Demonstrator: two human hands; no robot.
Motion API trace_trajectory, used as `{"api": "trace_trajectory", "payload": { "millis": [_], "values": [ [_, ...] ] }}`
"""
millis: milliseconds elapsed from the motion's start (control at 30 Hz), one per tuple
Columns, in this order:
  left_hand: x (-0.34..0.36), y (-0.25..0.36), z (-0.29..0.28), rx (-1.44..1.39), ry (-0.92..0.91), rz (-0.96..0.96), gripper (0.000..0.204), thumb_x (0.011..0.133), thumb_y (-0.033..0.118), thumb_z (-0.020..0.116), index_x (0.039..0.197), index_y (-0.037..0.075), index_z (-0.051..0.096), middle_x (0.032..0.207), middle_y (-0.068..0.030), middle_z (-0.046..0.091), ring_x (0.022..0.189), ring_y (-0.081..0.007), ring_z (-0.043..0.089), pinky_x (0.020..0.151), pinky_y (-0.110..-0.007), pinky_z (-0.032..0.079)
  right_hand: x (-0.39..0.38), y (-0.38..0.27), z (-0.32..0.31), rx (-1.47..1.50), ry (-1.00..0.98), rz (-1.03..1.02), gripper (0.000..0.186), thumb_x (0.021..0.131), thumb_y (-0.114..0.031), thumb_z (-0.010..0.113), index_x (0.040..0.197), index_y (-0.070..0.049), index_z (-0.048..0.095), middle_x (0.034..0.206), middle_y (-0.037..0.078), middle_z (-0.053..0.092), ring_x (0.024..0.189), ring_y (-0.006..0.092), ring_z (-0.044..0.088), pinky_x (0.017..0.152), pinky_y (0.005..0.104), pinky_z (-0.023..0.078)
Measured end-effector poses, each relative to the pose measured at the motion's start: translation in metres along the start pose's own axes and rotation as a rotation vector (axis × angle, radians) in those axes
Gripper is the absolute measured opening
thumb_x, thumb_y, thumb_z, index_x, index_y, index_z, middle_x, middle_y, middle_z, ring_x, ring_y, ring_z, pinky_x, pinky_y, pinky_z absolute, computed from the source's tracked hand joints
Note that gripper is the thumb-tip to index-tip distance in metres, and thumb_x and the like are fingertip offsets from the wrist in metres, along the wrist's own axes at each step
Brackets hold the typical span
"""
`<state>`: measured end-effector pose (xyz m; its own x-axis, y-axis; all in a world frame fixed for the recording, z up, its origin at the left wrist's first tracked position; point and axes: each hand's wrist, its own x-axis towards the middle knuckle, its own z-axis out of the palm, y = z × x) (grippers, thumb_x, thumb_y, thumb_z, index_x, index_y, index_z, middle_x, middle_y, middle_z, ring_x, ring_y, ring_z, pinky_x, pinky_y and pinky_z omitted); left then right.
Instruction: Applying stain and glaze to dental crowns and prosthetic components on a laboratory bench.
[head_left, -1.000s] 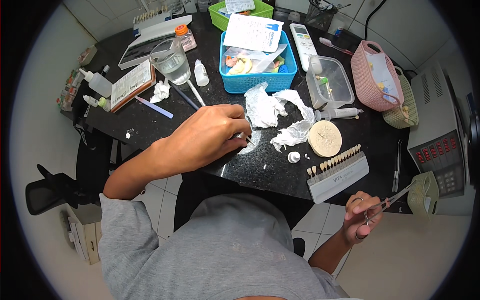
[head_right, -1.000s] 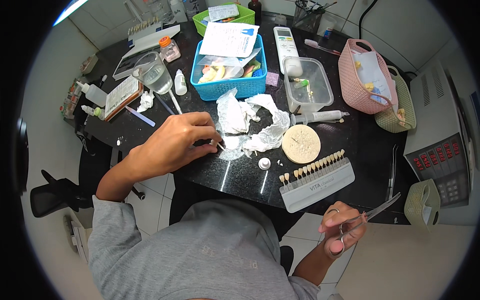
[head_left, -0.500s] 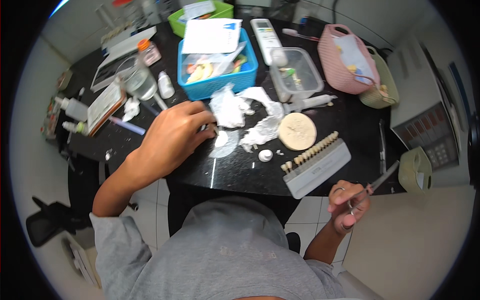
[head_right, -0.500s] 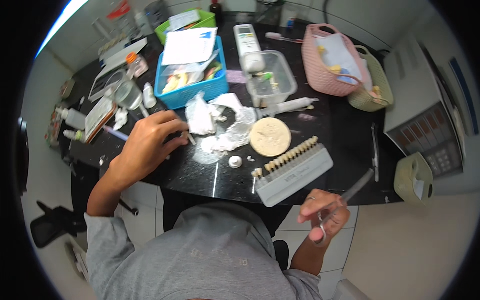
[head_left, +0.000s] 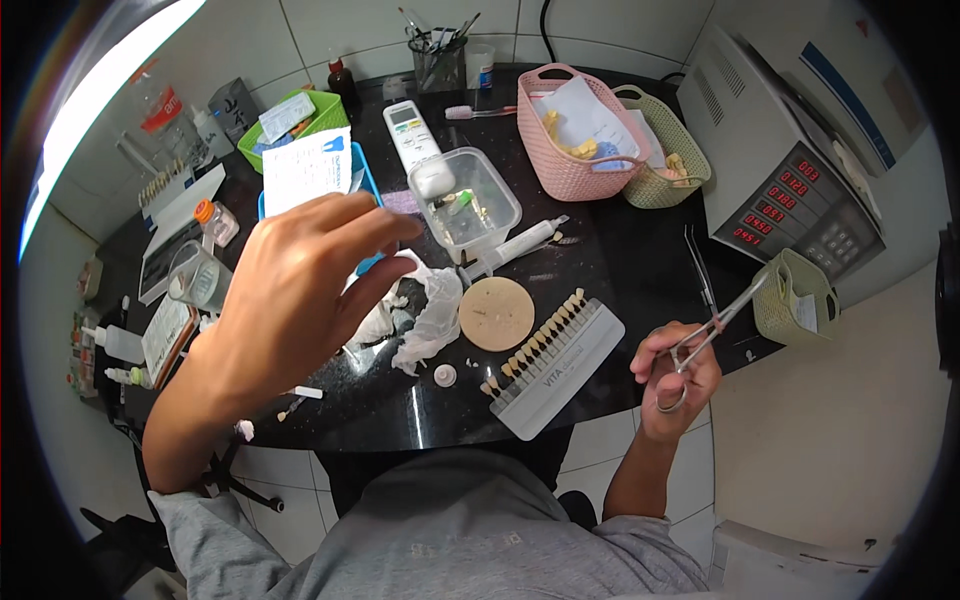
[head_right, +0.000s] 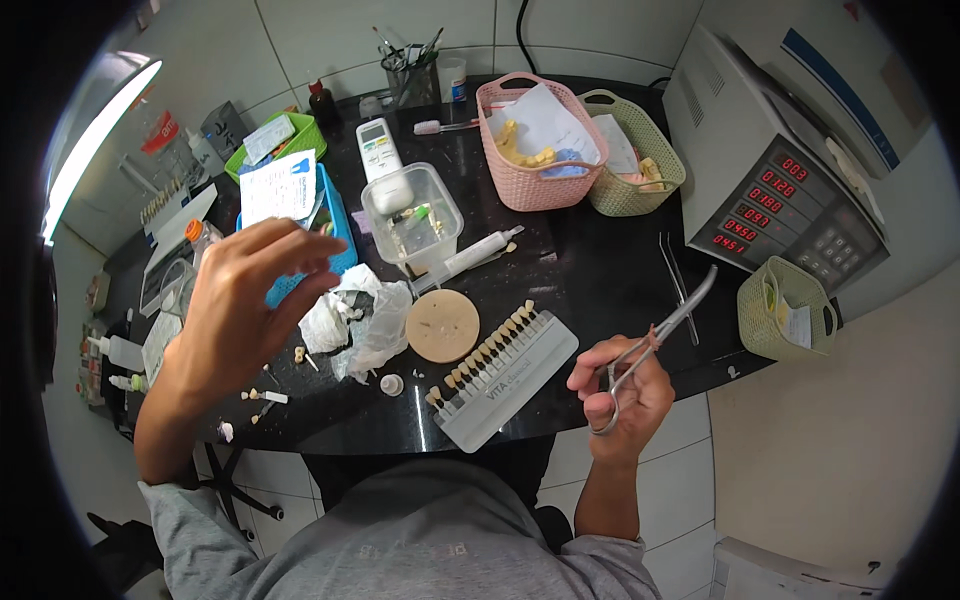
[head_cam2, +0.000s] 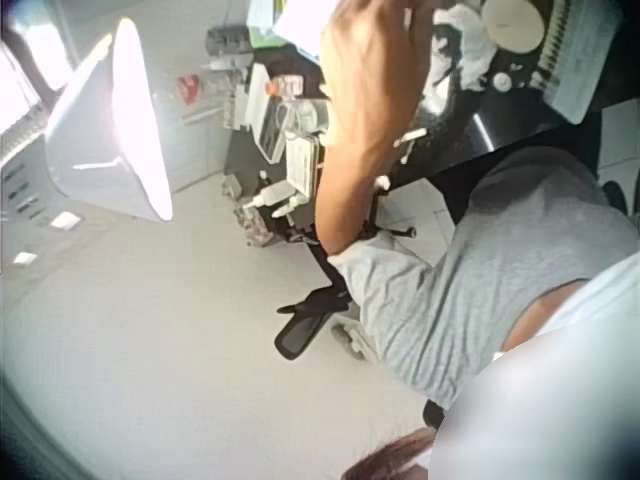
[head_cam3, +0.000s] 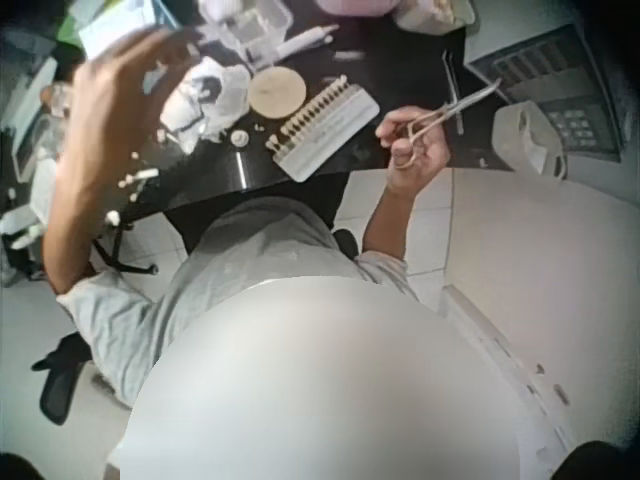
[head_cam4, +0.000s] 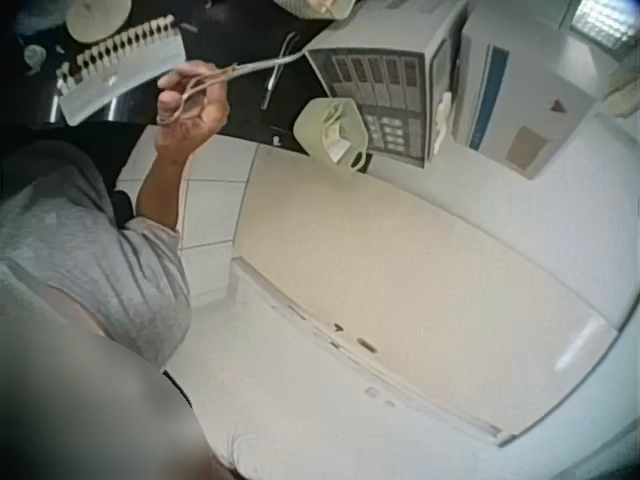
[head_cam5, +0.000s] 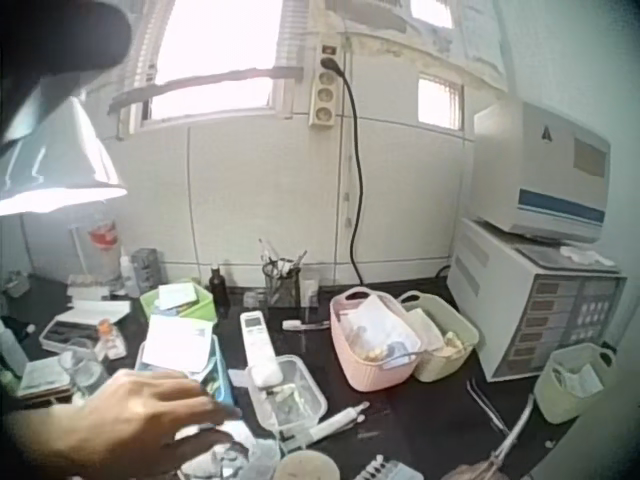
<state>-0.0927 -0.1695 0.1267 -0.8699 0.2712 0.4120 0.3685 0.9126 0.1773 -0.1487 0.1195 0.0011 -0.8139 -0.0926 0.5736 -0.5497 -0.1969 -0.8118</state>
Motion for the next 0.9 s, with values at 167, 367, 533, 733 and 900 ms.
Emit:
{"api": "trace_trajectory", "payload": {
  "millis": [167,367,533,733,900],
  "values": [
    [0.092,-0.022,0.029,0.108,0.053,0.210,0.012,0.084,0.006,0.063,0.094,-0.002,0.065,0.084,-0.0138,0.064,0.070,-0.0285,0.063,0.064,-0.040,0.050,-0.005,0.010,-0.002,0.059,-0.006,0.141,0.055,0.080,-0.047,0.072,0.094,0.004,0.060,0.070,0.004,0.058,0.058,0.0071,0.052,0.053,0.0194,0.039],
    [0.211,-0.044,0.085,0.156,0.012,0.245,0.016,0.083,0.007,0.063,0.097,0.000,0.065,0.091,-0.0158,0.067,0.084,-0.0319,0.065,0.076,-0.040,0.051,-0.005,0.011,-0.011,0.112,0.084,0.219,0.059,0.079,-0.044,0.073,0.103,0.008,0.062,0.072,0.010,0.065,0.058,0.0071,0.054,0.053,0.0185,0.039],
    [0.260,-0.052,0.128,0.216,-0.071,0.221,0.017,0.081,0.008,0.065,0.096,-0.001,0.065,0.092,-0.0158,0.067,0.088,-0.0324,0.064,0.080,-0.040,0.051,-0.003,0.013,-0.013,0.126,0.095,0.200,0.061,0.079,-0.042,0.074,0.108,0.010,0.061,0.077,0.016,0.068,0.054,0.0069,0.053,0.051,0.0178,0.039],
    [0.272,-0.058,0.148,0.316,-0.131,0.248,0.017,0.079,0.008,0.066,0.095,0.001,0.065,0.089,-0.0146,0.066,0.090,-0.0312,0.063,0.079,-0.039,0.050,-0.003,0.013,-0.016,0.064,0.051,0.232,0.063,0.078,-0.048,0.072,0.104,0.009,0.064,0.074,0.014,0.068,0.050,0.0072,0.053,0.048,0.0186,0.041],
    [0.271,-0.068,0.139,0.163,-0.039,0.339,0.011,0.081,0.008,0.062,0.085,-0.001,0.065,0.083,-0.0163,0.065,0.083,-0.0317,0.063,0.075,-0.040,0.049,-0.002,0.014,-0.016,0.058,0.055,0.219,0.064,0.077,-0.050,0.072,0.103,0.008,0.064,0.073,0.014,0.068,0.050,0.0072,0.054,0.048,0.0185,0.042]
  ]
}}
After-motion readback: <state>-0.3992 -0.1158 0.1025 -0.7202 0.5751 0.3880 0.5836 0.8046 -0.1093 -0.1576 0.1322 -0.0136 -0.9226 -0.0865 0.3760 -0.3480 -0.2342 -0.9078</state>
